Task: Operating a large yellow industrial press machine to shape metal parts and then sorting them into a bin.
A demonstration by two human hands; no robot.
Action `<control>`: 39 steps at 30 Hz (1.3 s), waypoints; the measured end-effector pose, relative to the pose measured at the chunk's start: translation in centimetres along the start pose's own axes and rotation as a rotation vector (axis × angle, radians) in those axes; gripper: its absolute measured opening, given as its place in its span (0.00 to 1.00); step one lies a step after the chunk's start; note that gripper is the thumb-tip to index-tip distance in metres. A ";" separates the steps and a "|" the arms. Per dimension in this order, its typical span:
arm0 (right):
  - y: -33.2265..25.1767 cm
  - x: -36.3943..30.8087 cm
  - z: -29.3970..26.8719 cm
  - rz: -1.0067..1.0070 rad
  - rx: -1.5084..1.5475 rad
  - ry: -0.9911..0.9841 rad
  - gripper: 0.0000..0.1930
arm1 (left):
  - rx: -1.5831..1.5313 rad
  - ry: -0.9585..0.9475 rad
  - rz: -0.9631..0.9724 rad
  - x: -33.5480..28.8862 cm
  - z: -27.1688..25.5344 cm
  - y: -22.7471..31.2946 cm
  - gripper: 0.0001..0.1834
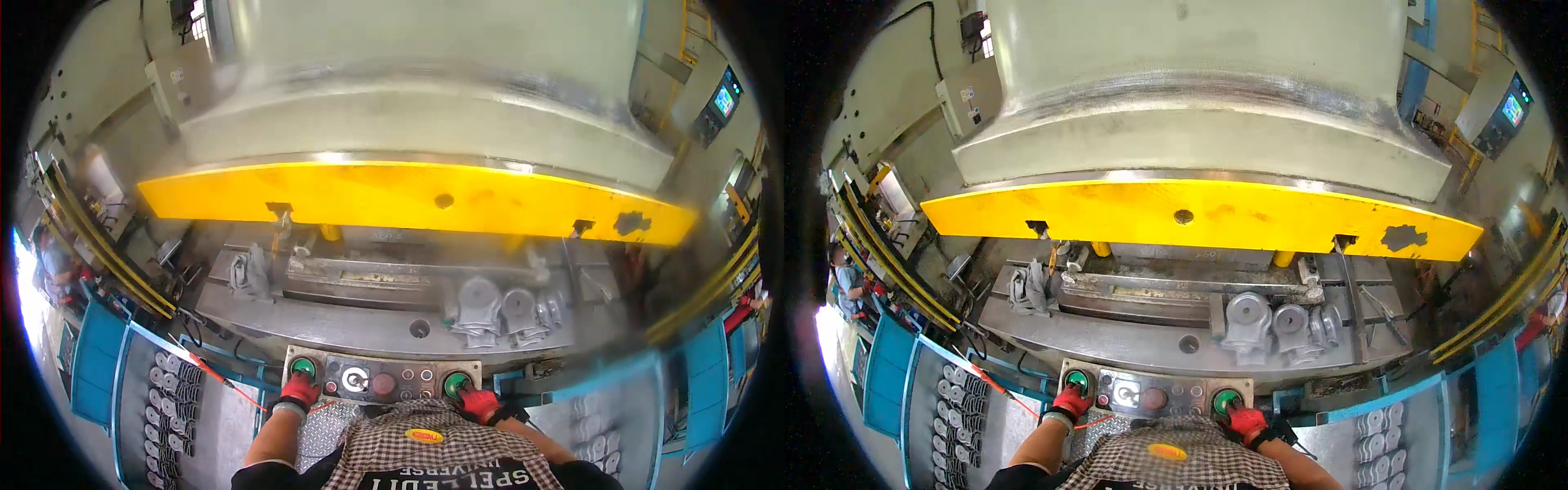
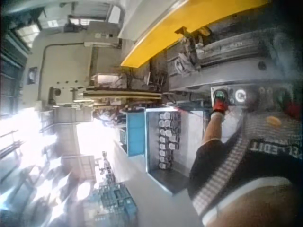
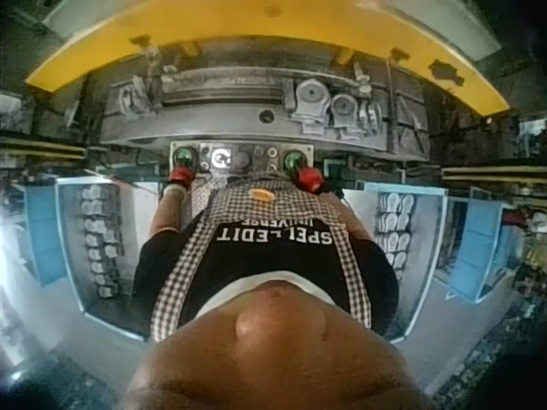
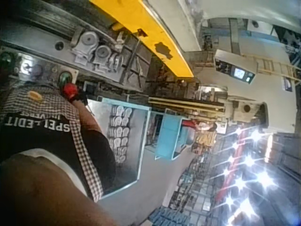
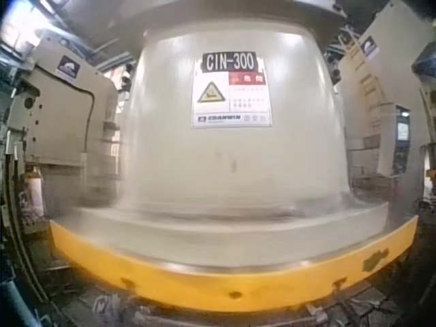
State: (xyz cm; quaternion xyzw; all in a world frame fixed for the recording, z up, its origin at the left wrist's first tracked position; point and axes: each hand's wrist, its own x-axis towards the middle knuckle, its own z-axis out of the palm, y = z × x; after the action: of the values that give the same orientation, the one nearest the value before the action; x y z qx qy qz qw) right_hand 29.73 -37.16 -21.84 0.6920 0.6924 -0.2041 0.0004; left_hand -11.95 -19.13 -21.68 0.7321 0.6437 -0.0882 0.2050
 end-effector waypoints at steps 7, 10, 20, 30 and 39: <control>0.0 0.1 0.1 -0.018 0.024 0.013 0.24 | 0.009 -0.032 -0.063 0.9 1.3 -1.2 0.37; 0.1 -0.2 0.0 -0.067 0.037 0.085 0.23 | 0.016 -0.086 -0.073 0.6 -0.1 -0.6 0.37; -0.8 -0.9 -2.4 0.170 0.479 0.247 0.19 | -0.750 0.298 0.698 8.3 -24.4 24.5 0.26; 1.3 -5.5 3.3 0.517 1.949 0.886 0.16 | -0.027 0.449 0.344 19.5 -32.2 43.2 0.49; 11.3 -5.0 -14.3 0.283 2.143 1.271 0.26 | -0.573 0.233 0.752 22.1 -36.2 39.5 0.23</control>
State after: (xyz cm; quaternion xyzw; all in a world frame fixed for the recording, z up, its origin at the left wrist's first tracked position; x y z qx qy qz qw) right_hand 44.84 -38.42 -10.53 0.3885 -0.0240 -0.2924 -0.8735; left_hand 25.31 12.40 9.56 0.8328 0.3518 0.2556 0.3425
